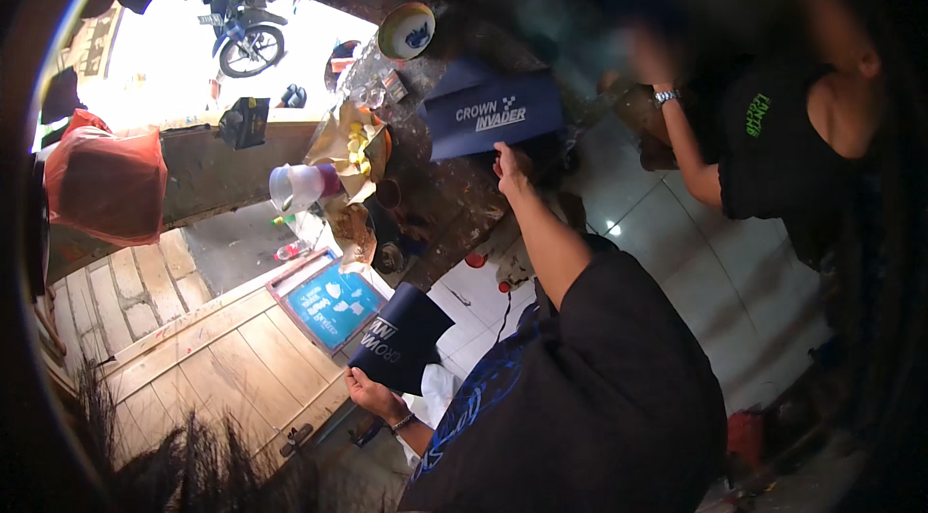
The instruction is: The person organizes printed pieces of fabric on lines, receives fresh pieces from a screen-printing station, and hangs them to dry.
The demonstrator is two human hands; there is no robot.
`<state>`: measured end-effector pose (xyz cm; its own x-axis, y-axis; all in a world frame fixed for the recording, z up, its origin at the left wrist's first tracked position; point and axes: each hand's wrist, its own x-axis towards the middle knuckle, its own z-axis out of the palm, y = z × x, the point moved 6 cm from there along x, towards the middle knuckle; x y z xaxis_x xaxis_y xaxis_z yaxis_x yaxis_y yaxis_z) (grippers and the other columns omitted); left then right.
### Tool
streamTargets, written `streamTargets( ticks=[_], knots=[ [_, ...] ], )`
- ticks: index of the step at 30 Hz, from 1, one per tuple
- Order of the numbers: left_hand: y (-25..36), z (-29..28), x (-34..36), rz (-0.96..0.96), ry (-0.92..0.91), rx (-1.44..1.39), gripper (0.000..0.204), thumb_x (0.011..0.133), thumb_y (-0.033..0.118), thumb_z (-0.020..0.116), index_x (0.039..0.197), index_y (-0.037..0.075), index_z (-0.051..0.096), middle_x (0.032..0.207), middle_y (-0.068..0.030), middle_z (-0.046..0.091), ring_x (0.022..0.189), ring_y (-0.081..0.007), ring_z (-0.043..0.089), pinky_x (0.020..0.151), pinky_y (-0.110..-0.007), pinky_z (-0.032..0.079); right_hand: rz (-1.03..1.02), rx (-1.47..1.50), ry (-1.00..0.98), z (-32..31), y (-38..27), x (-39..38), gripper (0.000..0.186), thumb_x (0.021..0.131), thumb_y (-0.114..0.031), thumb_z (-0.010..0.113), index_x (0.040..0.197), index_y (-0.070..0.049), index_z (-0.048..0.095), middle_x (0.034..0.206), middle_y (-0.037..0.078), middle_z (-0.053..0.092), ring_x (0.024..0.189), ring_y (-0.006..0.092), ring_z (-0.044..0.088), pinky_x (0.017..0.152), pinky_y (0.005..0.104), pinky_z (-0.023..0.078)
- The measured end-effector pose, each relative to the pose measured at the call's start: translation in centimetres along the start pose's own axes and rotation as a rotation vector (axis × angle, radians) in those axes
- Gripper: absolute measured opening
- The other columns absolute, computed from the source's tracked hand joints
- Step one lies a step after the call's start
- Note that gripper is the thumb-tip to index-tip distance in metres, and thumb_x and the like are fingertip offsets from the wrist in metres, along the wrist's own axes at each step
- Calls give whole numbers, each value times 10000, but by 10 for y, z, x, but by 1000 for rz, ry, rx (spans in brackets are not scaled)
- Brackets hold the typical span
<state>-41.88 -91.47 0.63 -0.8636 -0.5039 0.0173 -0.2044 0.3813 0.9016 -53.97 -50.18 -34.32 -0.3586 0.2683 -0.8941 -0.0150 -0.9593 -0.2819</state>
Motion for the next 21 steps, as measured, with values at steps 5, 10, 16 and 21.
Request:
streamTargets(
  ticks=[5, 10, 16, 21],
  knots=[
    [4, 14, 11, 54, -15, -70, 234, 952, 126, 434, 1046, -57, 545, 908, -73, 586, 795, -133, 537, 746, -252, 447, -392, -100, -618, 53, -82, -130, 60, 770, -76, 605, 816, -101, 575, 780, -22, 544, 708, 76, 521, 701, 275, 451],
    [-8, 29, 37, 168, -167, -151, 241, 943, 133, 443, 1041, -62, 544, 889, -79, 585, 782, -139, 543, 729, -255, 448, -475, -113, -964, 29, -138, -277, 120, 771, -20, 555, 884, -53, 573, 775, -23, 526, 707, 55, 510, 654, 235, 435],
    [28, 84, 11, 406, -477, 17, 238, 930, 123, 433, 1035, -57, 548, 906, -132, 603, 842, -195, 547, 810, -308, 425, -981, -415, -745, -79, -162, -384, 146, 778, -58, 528, 917, -29, 559, 748, -39, 469, 651, 56, 402, 597, 215, 345],
    [8, 99, -31, 671, -636, 81, 194, 913, 89, 449, 998, -49, 555, 905, -161, 607, 848, -240, 572, 796, -320, 436, -1478, -709, -241, -216, -141, -479, 166, 844, -166, 580, 818, -47, 467, 679, -17, 391, 638, 62, 354, 566, 240, 326]
  ],
)
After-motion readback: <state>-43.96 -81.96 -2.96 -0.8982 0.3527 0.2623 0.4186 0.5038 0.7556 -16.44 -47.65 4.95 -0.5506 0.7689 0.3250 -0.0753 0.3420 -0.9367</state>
